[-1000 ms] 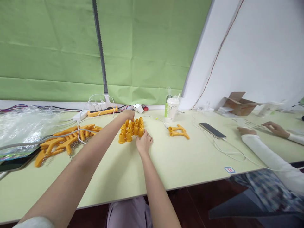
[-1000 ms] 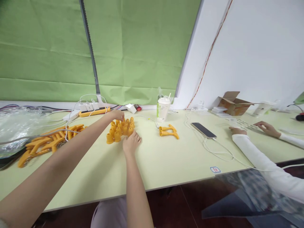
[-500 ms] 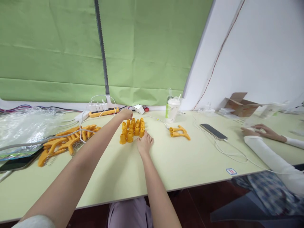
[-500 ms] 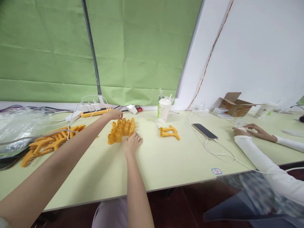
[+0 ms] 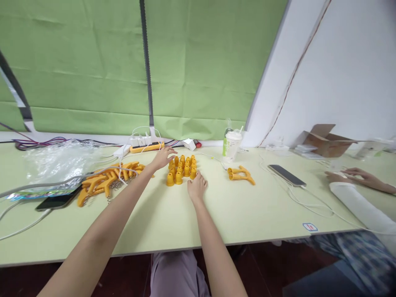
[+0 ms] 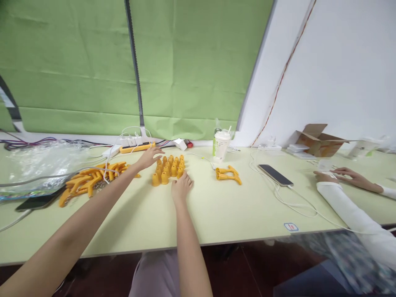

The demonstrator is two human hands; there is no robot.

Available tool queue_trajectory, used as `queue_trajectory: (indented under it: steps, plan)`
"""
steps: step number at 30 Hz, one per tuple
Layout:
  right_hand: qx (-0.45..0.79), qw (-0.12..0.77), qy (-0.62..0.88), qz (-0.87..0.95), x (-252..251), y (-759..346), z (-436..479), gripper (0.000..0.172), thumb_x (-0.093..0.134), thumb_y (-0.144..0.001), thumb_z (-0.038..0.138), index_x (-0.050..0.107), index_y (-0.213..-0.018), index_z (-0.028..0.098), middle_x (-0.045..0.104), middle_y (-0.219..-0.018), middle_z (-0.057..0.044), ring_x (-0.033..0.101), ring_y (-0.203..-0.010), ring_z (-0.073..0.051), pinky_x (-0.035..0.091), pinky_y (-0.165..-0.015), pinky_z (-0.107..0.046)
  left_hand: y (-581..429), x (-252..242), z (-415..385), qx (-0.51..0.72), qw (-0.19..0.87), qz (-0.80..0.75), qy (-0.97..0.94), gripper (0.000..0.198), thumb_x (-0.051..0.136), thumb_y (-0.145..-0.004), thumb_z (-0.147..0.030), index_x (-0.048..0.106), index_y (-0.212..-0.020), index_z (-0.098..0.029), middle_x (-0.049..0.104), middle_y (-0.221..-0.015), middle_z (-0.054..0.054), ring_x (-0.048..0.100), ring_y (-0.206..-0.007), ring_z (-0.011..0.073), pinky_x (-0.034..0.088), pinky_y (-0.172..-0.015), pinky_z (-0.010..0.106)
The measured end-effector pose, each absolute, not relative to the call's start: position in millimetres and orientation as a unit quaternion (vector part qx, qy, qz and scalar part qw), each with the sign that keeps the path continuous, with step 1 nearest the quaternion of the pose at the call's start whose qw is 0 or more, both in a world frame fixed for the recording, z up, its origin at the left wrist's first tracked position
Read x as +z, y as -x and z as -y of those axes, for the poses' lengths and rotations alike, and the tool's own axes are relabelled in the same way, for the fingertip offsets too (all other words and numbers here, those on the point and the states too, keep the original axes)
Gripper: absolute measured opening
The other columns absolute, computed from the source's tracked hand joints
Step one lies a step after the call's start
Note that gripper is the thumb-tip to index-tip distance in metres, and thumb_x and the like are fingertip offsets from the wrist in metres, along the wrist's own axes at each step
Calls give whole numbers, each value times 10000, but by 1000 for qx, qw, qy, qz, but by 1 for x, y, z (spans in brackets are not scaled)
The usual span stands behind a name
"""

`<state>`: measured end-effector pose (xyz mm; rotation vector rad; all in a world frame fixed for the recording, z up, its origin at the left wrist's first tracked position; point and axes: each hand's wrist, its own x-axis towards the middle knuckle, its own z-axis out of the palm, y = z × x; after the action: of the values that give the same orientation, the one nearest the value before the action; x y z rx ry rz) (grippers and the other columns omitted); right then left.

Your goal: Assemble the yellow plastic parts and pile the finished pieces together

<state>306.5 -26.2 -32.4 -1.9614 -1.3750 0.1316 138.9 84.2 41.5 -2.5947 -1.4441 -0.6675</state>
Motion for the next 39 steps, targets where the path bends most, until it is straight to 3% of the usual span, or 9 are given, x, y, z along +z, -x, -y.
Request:
queue_trajectory:
  steps: [6,11,15,20,24,30,39]
  plan:
    - [56,358,762,537,-30,-306,28,567,503,-790,141,406,-1344,70,552,-1285,-191,472,-1217,-271,195,-1054,-391,-157,44,-89,-139,57,454,878,408,320,-946,-374,585,-1252,-325,454,-1422,21,401,-1265,220,320,-1046,378]
    - [52,358,760,540,-30,-307,28,558,508,-797,148,410,-1344,100,555,-1288,-181,470,-1223,-271,189,-1055,-393,-178,58,-98,-78,86,460,880,310,501,-871,-270,678,-1125,-247,625,-1224,81,502,-1162,240,348,-986,369]
    - [50,360,758,542,-32,-308,26,557,506,-796,144,410,-1343,96,561,-1281,-177,468,-1224,-283,190,-1057,-399,-188,68,-100,-58,66,447,890,251,603,-788,-215,723,-1008,-228,702,-1065,63,577,-1073,216,385,-933,320]
    - [42,366,755,542,-36,-309,24,564,501,-790,139,403,-1343,90,574,-1256,-184,473,-1216,-285,206,-1043,-398,-190,71,-100,-64,45,446,892,202,628,-744,-158,739,-907,-201,726,-960,62,636,-941,196,431,-848,285]
    - [38,374,749,546,-38,-310,22,555,486,-781,130,412,-1329,93,573,-1254,-187,471,-1218,-287,213,-1033,-404,-191,65,-106,-93,28,444,891,283,700,-693,-166,719,-973,-206,725,-941,53,643,-904,195,442,-781,264]
    - [49,399,741,537,-38,-310,21,613,482,-766,120,352,-1365,90,559,-1279,-196,484,-1210,-297,221,-1032,-422,-192,61,-111,-104,39,441,891,214,678,-660,-72,745,-826,-188,728,-881,66,646,-826,186,426,-743,257]
    - [74,415,740,525,-35,-309,22,681,474,-764,117,264,-1412,94,529,-1318,-189,485,-1202,-302,228,-1039,-419,-192,57,-116,-94,21,448,889,226,704,-656,-142,722,-871,-207,727,-916,46,639,-865,193,404,-711,241]
